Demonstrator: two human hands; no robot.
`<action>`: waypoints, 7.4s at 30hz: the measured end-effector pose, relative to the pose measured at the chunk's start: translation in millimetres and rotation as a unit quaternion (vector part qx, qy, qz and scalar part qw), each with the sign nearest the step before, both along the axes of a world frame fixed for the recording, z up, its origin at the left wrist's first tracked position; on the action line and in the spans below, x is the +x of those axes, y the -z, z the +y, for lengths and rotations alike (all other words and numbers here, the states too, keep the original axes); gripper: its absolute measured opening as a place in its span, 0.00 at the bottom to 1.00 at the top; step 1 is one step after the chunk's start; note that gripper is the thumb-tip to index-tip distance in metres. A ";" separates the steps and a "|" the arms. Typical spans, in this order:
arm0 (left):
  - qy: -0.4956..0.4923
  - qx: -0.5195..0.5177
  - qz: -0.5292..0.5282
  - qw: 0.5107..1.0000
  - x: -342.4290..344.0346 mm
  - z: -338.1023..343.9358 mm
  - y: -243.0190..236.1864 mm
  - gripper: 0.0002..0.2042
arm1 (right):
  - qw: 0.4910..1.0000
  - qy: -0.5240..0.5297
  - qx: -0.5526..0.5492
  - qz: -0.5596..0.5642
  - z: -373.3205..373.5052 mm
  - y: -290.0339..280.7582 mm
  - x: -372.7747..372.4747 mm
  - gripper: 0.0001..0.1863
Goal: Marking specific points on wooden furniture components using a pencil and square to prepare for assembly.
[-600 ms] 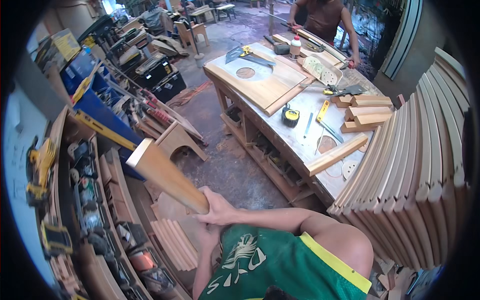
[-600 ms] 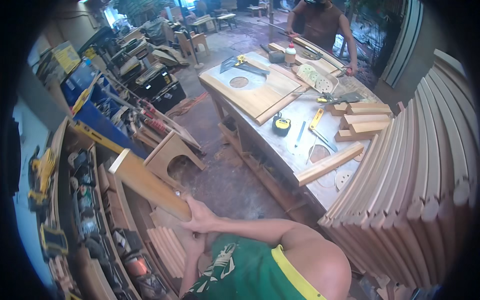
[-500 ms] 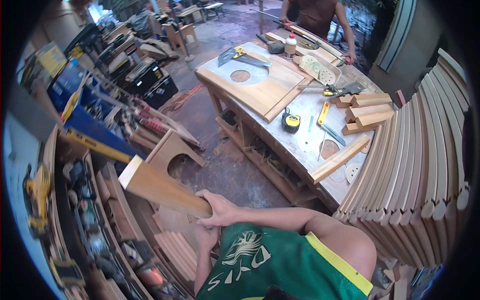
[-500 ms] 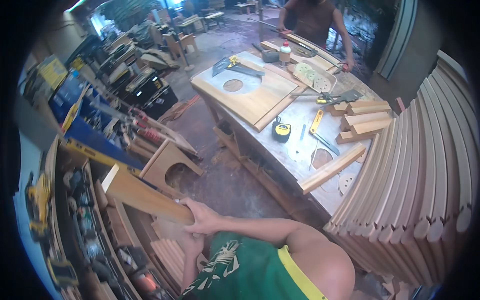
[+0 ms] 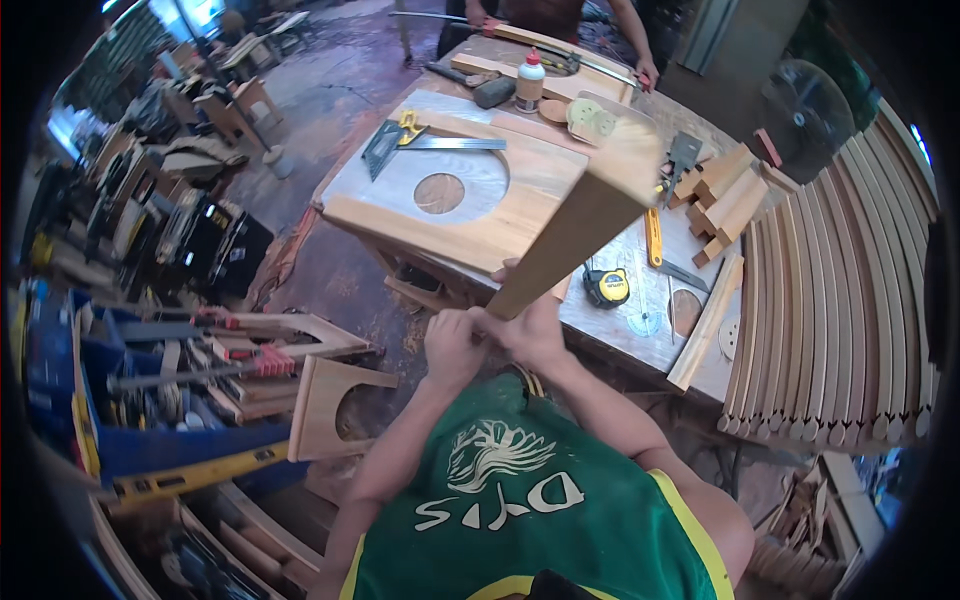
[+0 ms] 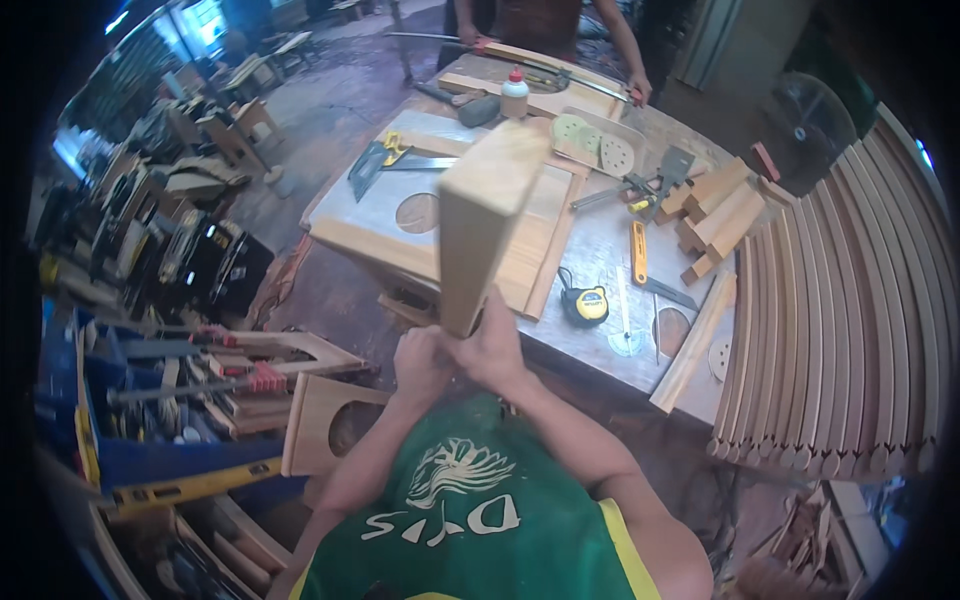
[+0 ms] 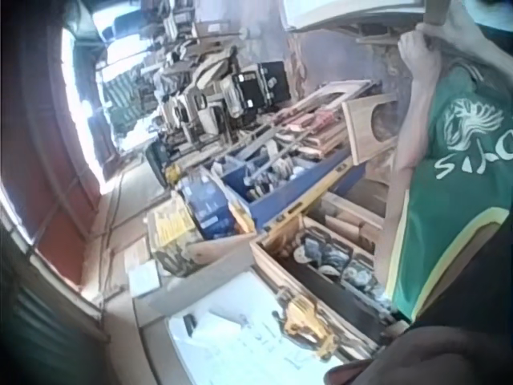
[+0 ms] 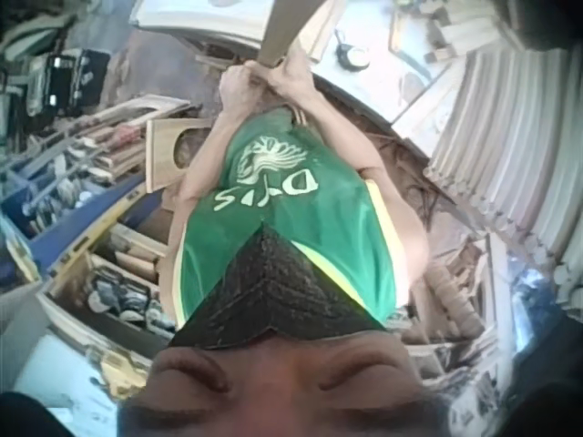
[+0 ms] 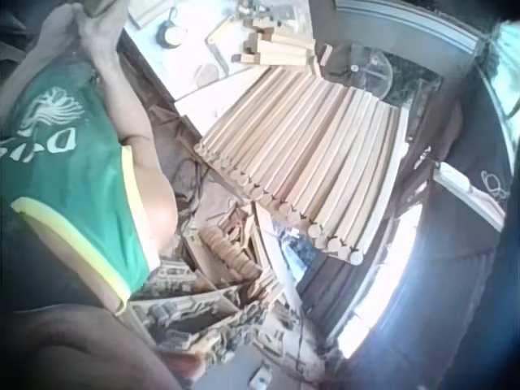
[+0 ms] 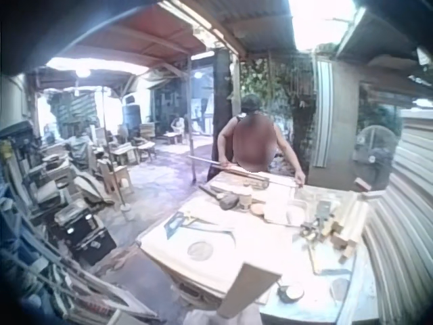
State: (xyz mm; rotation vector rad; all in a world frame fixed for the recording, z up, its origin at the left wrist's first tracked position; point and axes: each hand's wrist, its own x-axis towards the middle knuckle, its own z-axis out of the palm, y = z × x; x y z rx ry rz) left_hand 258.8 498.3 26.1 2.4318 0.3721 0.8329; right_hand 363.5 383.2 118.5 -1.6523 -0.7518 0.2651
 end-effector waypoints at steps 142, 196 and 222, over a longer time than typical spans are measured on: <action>0.404 -0.107 0.092 0.904 198.5 196.4 53.7 0.27 | 0.951 0.238 -0.189 -0.061 80.9 119.8 86.2 0.23; 0.375 -0.135 0.179 0.900 200.2 198.1 49.8 0.31 | 0.956 0.244 -0.158 -0.046 74.6 111.8 87.7 0.15; 0.387 -0.142 0.128 0.902 198.6 190.2 46.1 0.19 | 0.951 0.251 -0.172 -0.050 71.7 115.6 89.7 0.16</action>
